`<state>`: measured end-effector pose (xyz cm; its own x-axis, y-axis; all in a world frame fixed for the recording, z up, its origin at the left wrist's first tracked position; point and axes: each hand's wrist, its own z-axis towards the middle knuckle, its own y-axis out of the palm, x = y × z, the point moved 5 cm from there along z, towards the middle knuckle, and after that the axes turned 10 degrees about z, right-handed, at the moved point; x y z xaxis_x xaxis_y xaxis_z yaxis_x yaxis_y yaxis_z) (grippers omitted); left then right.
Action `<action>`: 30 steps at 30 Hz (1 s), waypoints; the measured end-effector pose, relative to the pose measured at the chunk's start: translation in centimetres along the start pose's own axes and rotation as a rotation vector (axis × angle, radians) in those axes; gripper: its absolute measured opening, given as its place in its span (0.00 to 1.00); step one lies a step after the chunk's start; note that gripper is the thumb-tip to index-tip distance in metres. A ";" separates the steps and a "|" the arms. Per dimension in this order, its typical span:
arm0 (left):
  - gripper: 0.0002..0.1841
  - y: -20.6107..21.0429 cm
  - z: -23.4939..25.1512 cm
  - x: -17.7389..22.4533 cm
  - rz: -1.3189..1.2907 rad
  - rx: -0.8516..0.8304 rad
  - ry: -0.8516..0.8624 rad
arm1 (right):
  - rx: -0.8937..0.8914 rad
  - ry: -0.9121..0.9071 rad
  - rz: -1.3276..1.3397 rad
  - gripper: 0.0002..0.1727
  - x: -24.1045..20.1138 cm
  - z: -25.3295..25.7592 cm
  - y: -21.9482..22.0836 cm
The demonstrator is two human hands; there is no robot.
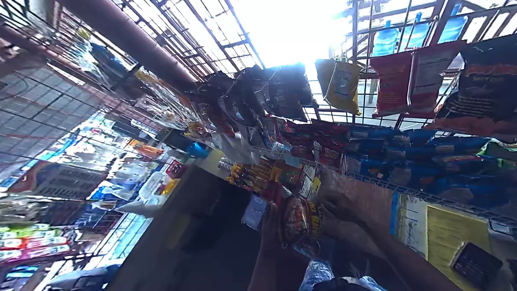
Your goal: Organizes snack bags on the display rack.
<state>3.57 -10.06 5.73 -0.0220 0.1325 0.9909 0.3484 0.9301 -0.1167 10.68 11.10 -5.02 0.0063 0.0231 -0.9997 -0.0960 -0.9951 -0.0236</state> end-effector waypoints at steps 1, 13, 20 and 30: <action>0.18 -0.7 0.3 -0.3 -0.036 0.041 -0.002 | 0.067 0.116 0.037 0.22 1.9 -0.7 -0.8; 0.23 2.4 -0.4 -3.6 -0.208 0.247 -0.166 | 0.437 -0.788 -0.349 0.15 -6.2 -2.5 10.3; 0.29 0.7 0.1 -2.6 -0.449 0.314 -0.378 | 0.622 -0.282 -0.052 0.18 4.6 -3.8 2.2; 0.18 0.1 -0.8 -5.1 -0.347 0.244 -0.656 | 0.407 -0.516 -0.084 0.15 0.4 -4.4 0.9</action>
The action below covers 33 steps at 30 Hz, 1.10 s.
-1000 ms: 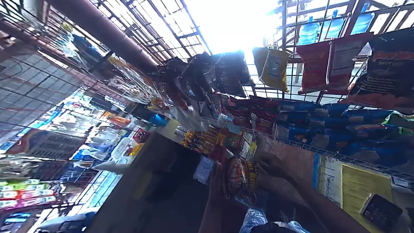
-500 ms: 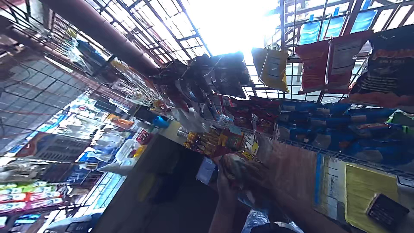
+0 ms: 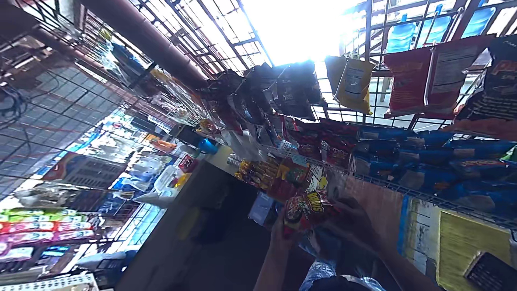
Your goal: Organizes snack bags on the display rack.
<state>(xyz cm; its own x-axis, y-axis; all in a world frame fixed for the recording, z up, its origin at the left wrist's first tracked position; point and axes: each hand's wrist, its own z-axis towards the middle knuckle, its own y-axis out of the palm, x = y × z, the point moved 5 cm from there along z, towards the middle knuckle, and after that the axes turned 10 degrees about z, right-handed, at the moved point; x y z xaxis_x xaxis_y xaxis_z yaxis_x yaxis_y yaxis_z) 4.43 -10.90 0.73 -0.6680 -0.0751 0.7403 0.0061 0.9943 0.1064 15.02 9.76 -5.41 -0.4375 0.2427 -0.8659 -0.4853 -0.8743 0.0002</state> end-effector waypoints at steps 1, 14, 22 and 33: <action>0.15 -0.8 0.7 -0.2 0.077 0.019 0.056 | 0.008 0.008 0.010 0.15 -0.2 0.3 0.0; 0.19 -0.4 -0.6 2.6 1.264 -0.146 0.927 | -0.177 1.162 0.275 0.15 4.3 0.0 -1.0; 0.29 0.2 -1.0 1.9 0.367 -0.226 0.388 | 0.049 1.001 0.177 0.18 4.9 -1.1 -1.8; 0.18 1.1 -1.0 0.6 0.386 -0.075 0.491 | -0.199 -0.122 -0.163 0.21 -6.3 4.5 11.6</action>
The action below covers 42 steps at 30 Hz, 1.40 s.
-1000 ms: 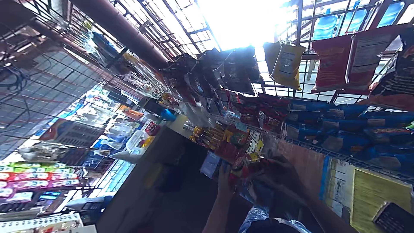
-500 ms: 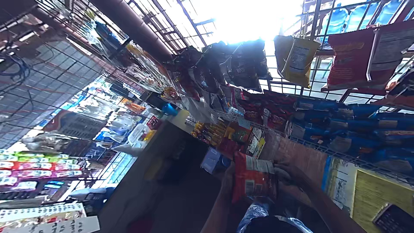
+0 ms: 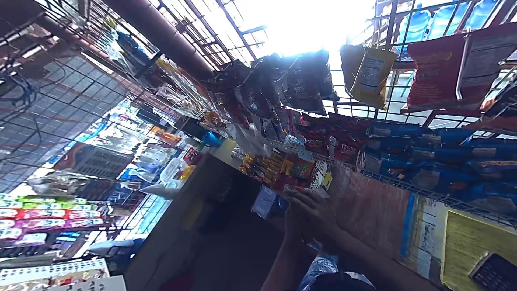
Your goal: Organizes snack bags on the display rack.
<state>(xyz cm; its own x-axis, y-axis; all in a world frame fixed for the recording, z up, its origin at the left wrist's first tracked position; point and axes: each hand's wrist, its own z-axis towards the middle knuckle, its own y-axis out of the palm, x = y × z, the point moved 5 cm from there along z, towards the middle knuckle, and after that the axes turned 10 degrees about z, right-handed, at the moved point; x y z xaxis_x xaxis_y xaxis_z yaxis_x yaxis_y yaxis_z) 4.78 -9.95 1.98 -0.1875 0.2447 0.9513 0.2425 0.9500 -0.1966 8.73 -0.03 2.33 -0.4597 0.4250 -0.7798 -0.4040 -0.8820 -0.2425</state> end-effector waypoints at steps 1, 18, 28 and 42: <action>0.18 -0.1 0.1 0.2 -0.025 -0.015 0.011 | -0.010 0.019 0.025 0.20 0.4 1.0 0.1; 0.22 -1.1 -0.1 0.2 0.147 -0.043 0.154 | -0.229 0.132 0.055 0.17 -0.1 2.4 -0.4; 0.24 0.0 0.2 -0.2 0.084 0.046 0.073 | -0.154 0.356 0.132 0.19 1.2 2.4 -0.6; 0.28 -6.6 1.0 4.0 -0.132 0.231 0.095 | 0.282 0.048 0.217 0.14 -2.8 -0.3 -5.2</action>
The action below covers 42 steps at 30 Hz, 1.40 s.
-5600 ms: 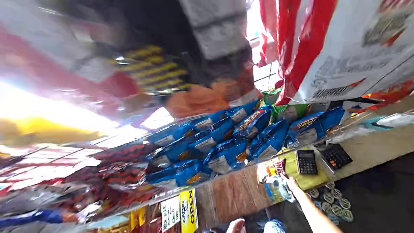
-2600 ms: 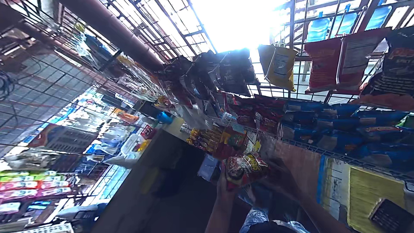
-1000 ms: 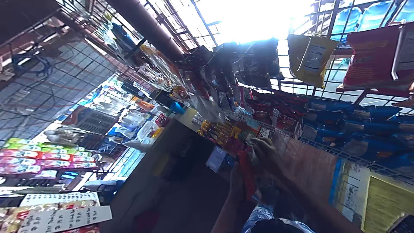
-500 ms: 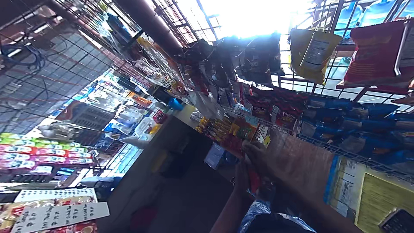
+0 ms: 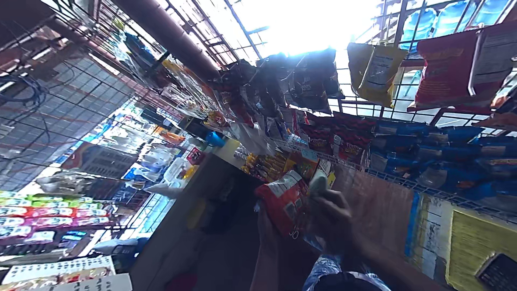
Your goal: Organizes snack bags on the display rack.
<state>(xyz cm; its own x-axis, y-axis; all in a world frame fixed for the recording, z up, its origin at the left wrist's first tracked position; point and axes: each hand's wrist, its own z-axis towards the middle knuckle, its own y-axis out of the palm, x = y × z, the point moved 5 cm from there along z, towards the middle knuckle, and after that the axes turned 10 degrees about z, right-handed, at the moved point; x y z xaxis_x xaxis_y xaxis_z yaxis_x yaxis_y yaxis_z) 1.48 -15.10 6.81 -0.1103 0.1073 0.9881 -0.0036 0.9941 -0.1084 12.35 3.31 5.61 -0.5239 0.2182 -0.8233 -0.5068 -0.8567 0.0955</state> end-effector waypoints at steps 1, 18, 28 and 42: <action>0.27 0.5 -0.5 0.0 0.017 -0.004 0.006 | -0.060 -0.054 -0.003 0.15 -1.0 0.8 1.8; 0.29 0.0 -1.5 0.2 -0.305 -0.187 -0.031 | 0.100 0.846 0.652 0.16 10.9 -1.7 2.5; 0.26 -0.6 -1.1 -1.6 -0.340 -0.290 -0.068 | 0.069 0.852 0.575 0.25 8.2 1.6 -1.4; 0.16 -2.4 0.2 -9.7 0.436 -0.326 0.035 | -0.269 0.478 0.163 0.15 4.1 3.9 -2.2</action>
<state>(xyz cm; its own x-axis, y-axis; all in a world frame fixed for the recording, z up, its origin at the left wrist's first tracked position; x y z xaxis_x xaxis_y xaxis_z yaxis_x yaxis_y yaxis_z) 2.40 -18.53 -2.50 0.0000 0.5059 0.8626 0.3439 0.8100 -0.4751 8.64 7.94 4.22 -0.1813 -0.1088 -0.9774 -0.2206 -0.9640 0.1482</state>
